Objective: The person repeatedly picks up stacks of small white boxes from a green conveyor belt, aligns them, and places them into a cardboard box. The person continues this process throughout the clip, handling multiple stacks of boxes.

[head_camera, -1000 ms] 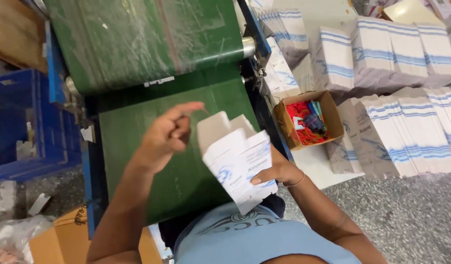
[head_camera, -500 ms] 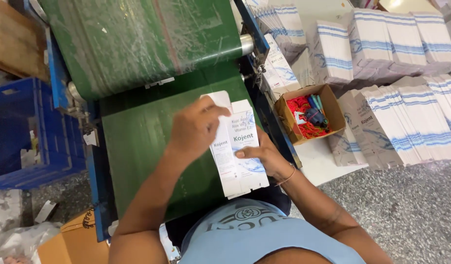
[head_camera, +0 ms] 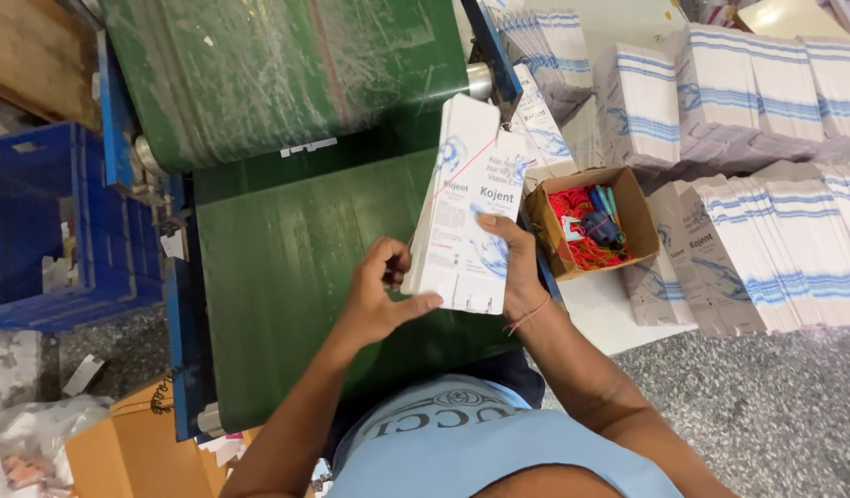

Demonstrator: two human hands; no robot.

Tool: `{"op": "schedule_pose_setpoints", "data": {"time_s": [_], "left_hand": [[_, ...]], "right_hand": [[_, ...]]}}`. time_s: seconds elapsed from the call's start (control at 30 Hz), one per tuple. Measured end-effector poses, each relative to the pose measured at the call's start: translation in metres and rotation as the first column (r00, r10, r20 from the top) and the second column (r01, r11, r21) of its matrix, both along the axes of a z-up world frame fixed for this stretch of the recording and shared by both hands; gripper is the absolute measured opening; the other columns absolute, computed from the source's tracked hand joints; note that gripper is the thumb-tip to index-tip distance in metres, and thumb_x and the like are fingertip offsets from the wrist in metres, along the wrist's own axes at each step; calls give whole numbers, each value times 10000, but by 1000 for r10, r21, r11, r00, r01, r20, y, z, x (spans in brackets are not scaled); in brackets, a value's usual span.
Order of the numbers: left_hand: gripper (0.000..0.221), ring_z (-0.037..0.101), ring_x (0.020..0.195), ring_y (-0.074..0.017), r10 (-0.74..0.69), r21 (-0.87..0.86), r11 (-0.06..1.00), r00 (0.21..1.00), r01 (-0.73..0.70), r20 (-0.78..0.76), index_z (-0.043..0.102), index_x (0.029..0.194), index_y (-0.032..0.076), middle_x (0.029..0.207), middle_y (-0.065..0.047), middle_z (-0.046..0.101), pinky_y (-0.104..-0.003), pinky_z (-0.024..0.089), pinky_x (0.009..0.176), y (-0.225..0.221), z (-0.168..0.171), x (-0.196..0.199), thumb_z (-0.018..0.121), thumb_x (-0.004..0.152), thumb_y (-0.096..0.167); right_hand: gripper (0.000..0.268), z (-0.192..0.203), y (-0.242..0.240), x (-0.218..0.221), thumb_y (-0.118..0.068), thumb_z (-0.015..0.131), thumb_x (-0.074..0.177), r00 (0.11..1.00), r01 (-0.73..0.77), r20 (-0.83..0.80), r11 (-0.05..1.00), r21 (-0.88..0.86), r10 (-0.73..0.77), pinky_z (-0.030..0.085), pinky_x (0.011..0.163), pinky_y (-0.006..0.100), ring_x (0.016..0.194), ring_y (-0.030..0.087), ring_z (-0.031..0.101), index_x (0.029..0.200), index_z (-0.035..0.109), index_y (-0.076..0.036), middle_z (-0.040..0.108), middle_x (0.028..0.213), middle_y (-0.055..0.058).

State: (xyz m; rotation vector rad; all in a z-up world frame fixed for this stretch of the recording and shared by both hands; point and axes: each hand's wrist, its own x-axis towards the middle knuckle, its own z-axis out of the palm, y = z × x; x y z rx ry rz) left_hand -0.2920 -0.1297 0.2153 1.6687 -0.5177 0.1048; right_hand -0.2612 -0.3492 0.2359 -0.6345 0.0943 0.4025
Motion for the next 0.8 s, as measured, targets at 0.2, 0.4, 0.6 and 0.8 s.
{"op": "schedule_pose_setpoints", "data": {"time_s": [0.2,0.4,0.6,0.8], "left_hand": [[500,376,659,-59,31,-137,987,945,-80,-327,442,748,86,725,52,419,-213,344,561,-4,-10,0,930,793,188],[395,446,672,-93,533,-31,839,808,-544,252,484,718,61,742,16,464,-253,364,595,-45,-14,-28,853,850,104],[132,520,886,-150,487,-137,869,872,-476,57,629,957,22,1087,-109,452,-264,492,728,-59,-37,-53,736,881,30],[298,598,1073,-208,400,-94,916,906,-390,143,650,1175,2,1227,-162,453,-312,555,918,-46,-38,-64,710,884,24]], "right_hand": [[565,3,10,7,-177,653,863,986,156,56,988,3,-156,584,923,435,997,319,713,1342,523,93,689,1136,217],[541,-5,15,5,-148,645,871,962,247,129,968,-37,-241,596,910,415,986,294,721,1333,517,103,686,1126,197],[515,0,16,4,-117,657,873,907,335,316,931,-147,-277,613,871,389,964,273,724,1311,518,114,682,1130,210],[503,-15,14,13,-111,652,893,920,315,279,943,-106,-276,606,864,393,964,278,715,1321,518,115,676,1141,217]]}}
